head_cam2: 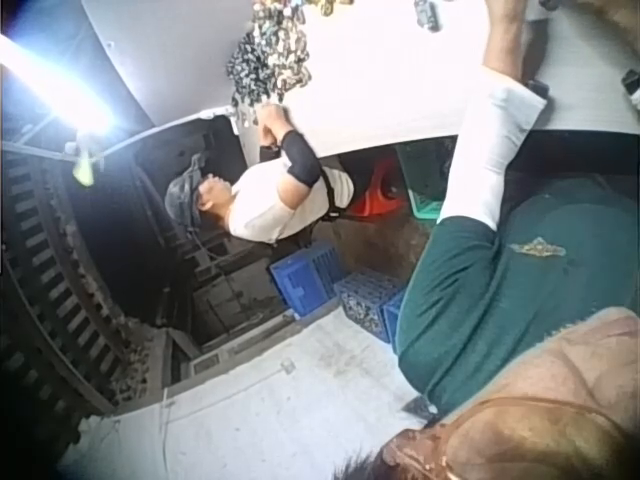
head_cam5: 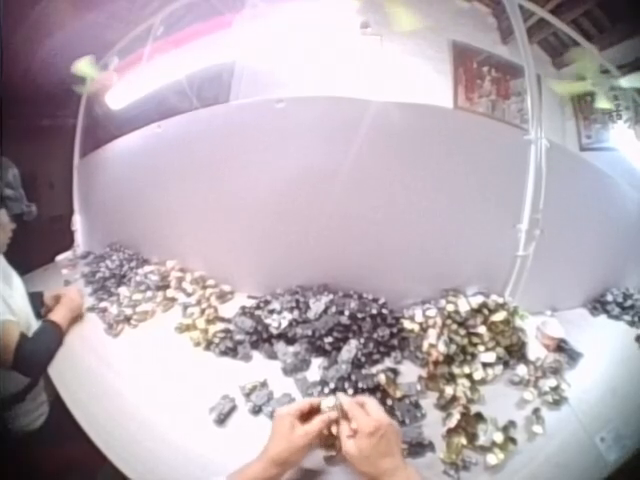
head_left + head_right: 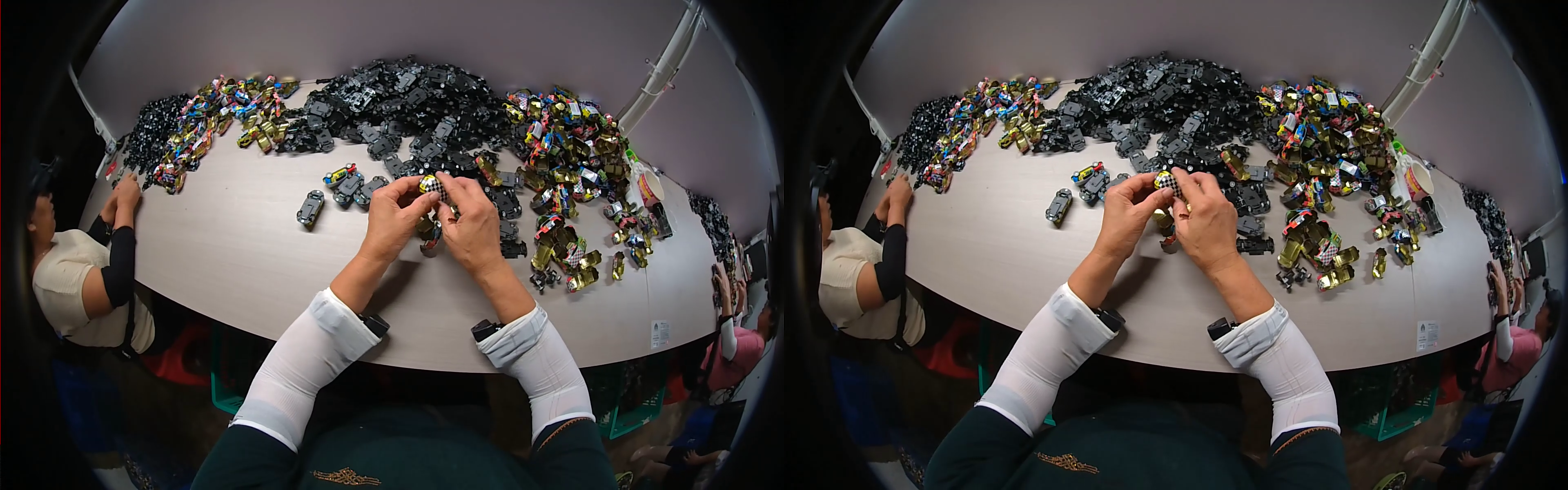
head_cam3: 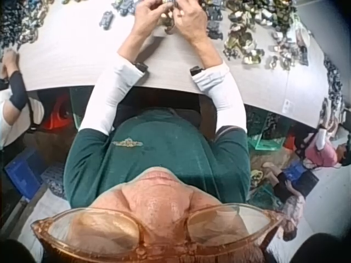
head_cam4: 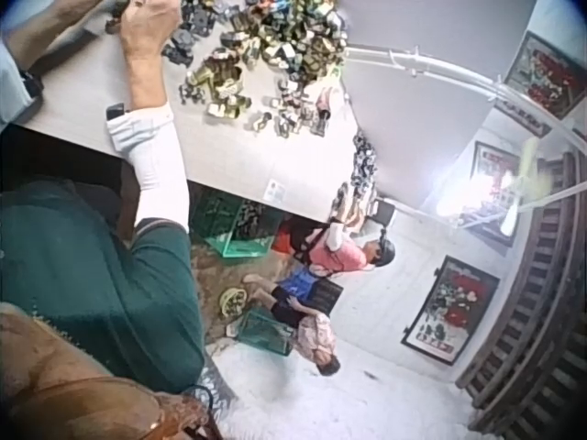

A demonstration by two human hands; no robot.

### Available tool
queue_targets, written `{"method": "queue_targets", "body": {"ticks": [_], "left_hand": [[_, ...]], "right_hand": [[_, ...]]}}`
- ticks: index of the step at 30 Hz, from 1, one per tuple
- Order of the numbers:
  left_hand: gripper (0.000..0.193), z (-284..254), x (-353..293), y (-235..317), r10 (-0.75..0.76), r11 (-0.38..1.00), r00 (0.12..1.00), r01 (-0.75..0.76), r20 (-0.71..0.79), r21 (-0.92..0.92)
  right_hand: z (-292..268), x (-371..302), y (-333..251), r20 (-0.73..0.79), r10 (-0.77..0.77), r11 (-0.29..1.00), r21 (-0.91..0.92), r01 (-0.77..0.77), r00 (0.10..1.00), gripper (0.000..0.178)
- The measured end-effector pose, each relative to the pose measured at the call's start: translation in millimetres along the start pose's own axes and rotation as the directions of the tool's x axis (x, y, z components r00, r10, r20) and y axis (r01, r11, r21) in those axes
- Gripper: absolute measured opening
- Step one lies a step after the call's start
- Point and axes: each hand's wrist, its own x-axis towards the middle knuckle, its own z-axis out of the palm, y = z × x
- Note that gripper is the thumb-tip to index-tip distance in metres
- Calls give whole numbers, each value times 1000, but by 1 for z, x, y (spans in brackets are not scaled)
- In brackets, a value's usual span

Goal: Assembling small plastic toy cars from various components on a manufacturing assembly line.

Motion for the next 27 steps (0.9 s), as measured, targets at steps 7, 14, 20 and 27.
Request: {"method": "queue_targets", "body": {"ticks": [7, 14, 20, 27], "left_hand": [[26, 7, -4, -3, 63, 998, 998, -63, 18, -5], [18, 4, -2, 10, -44, 961, 999, 40, -8, -274], [17, -6, 1, 0, -97, 917, 994, 106, 43, -383], [13, -8, 2, 3, -124, 879, 991, 134, 52, -458]], "right_hand": [[4, 0, 8, 237, 494, 570, 638, -518, 836, 32], [-7, 3, -9, 174, 393, 681, 605, -413, 903, 37], [-8, 3, -12, 71, 201, 907, 364, -213, 977, 43], [-9, 3, -21, 77, 219, 884, 407, -231, 973, 46]]}}
